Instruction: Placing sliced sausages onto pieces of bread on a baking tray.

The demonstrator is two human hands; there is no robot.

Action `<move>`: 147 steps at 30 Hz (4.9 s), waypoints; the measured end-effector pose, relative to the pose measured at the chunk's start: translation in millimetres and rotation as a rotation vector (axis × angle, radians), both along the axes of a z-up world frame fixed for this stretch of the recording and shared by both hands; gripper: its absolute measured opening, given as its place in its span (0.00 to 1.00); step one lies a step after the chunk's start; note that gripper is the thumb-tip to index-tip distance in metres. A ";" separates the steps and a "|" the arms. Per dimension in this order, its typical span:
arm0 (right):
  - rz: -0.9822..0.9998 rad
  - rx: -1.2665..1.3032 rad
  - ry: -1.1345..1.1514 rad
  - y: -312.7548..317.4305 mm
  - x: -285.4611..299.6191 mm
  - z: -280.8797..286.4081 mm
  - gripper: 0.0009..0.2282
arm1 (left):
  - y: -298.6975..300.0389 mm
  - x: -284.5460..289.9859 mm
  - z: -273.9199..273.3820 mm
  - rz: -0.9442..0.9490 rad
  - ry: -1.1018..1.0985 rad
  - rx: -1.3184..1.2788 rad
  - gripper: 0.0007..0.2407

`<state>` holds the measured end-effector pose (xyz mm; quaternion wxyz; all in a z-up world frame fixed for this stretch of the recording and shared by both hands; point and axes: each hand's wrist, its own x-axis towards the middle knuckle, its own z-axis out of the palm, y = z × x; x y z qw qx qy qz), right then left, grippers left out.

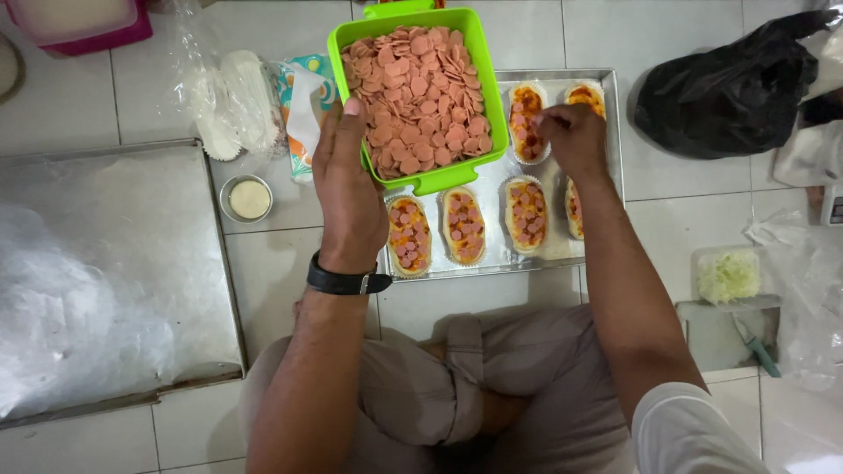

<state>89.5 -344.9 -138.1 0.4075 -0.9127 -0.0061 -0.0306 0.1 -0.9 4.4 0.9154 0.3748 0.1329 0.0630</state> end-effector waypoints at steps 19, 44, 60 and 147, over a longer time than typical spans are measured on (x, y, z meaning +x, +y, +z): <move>-0.051 -0.118 -0.244 -2.6 18.1 -30.3 0.04 | -3.5 1.9 -6.5 0.038 0.067 0.017 0.28; 0.195 0.423 -0.153 70.7 -53.3 169.7 0.06 | -31.3 -11.8 -2.9 -0.183 0.067 0.203 0.27; 0.405 -0.257 -0.350 95.4 -69.8 193.2 0.12 | -51.6 -18.6 -11.3 -0.316 0.003 0.212 0.25; 0.501 -0.432 -0.412 92.3 -88.7 200.4 0.15 | -65.4 -23.2 -14.2 -0.415 0.024 0.291 0.26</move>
